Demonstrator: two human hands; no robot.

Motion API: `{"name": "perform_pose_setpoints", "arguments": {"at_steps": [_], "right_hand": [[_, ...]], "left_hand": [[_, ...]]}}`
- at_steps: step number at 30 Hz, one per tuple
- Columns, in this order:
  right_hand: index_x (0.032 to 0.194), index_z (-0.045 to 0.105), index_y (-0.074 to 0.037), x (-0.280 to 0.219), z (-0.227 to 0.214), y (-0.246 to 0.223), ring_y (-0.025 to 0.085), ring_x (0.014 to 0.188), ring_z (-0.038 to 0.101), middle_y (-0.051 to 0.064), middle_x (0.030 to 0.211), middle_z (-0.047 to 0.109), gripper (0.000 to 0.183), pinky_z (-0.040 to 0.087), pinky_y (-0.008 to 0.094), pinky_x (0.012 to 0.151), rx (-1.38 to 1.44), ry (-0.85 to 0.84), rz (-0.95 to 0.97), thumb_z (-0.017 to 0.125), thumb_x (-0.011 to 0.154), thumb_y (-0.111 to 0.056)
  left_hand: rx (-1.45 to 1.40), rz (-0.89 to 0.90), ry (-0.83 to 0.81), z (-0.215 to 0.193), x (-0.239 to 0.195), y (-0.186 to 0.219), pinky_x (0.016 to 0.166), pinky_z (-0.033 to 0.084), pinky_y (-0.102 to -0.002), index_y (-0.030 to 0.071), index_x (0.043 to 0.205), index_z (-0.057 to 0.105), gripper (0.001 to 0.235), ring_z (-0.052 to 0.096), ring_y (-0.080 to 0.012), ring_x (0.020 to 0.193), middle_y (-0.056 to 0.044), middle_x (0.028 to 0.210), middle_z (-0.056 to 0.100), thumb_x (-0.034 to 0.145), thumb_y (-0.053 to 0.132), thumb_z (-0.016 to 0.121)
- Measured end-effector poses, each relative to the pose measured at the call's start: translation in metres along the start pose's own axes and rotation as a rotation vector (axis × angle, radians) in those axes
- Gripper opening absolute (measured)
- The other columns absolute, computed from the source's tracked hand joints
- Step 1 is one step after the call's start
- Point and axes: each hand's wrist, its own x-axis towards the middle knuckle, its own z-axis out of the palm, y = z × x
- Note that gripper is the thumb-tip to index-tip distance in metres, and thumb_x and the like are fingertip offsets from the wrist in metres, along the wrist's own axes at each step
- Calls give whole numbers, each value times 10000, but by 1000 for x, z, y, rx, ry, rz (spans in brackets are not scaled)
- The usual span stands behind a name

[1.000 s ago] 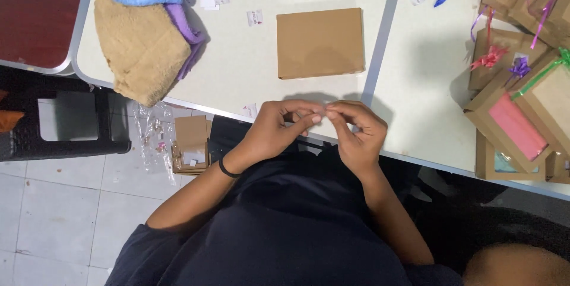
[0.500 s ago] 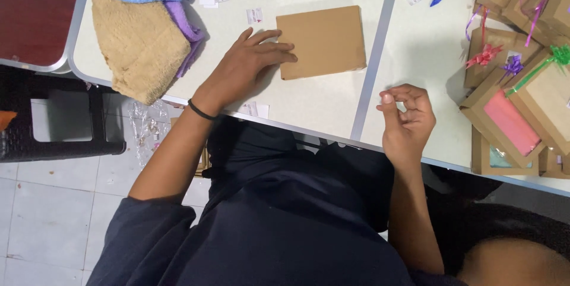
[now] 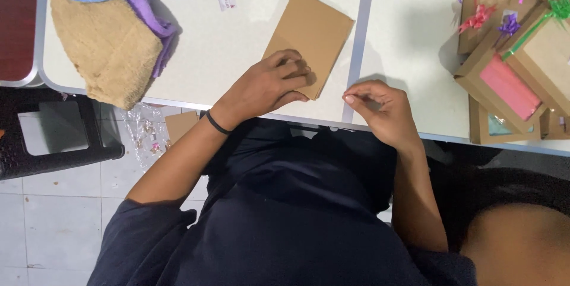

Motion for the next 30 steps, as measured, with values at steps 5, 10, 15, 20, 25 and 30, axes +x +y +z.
{"name": "perform_pose_setpoints", "arguments": {"at_steps": [5, 10, 15, 20, 25, 30], "right_hand": [[1053, 733, 9, 6, -2, -1, 238, 934, 722, 161, 967, 759, 89, 568, 389, 825, -15, -69, -53, 692, 975, 25], [1087, 687, 36, 11, 8, 3, 254, 970, 705, 185, 1006, 743, 86, 570, 425, 849, 34, -103, -53, 637, 1021, 12], [1115, 596, 31, 12, 27, 5, 315, 957, 729, 233, 995, 733, 97, 604, 456, 858, 90, -177, 10, 546, 1057, -28], [1080, 638, 27, 11, 27, -9, 257, 927, 725, 189, 940, 750, 86, 607, 424, 827, 52, -192, 12, 590, 1038, -31], [1089, 654, 25, 10, 31, 6, 214, 931, 705, 177, 957, 753, 93, 600, 394, 829, 71, -152, 15, 632, 1028, -41], [1102, 627, -8, 10, 25, 13, 176, 920, 682, 128, 1045, 715, 56, 599, 347, 823, 89, -36, -34, 600, 1054, -12]], "left_hand": [[28, -6, -25, -4, 0, 9, 1094, 466, -421, 183, 1112, 761, 198, 565, -267, 1181, -9, 996, 602, 955, 302, 734], [57, 42, 32, 17, -9, 10, 1097, 449, -403, 144, 1140, 780, 203, 579, -249, 1170, -3, 983, 585, 1008, 261, 680], [65, -17, 167, 15, -3, 23, 1049, 485, -443, 136, 1093, 794, 318, 637, -244, 1051, -8, 915, 598, 926, 406, 782], [93, -150, 305, 37, -2, 36, 1013, 515, -441, 175, 1004, 804, 278, 678, -232, 968, 4, 851, 632, 869, 415, 838], [146, -235, 304, 47, -8, 50, 990, 539, -449, 197, 985, 799, 196, 718, -214, 1013, 19, 875, 716, 896, 372, 805], [200, -242, 389, 34, 6, 64, 932, 537, -425, 129, 900, 782, 26, 704, -244, 994, -35, 867, 724, 891, 153, 785]]}}
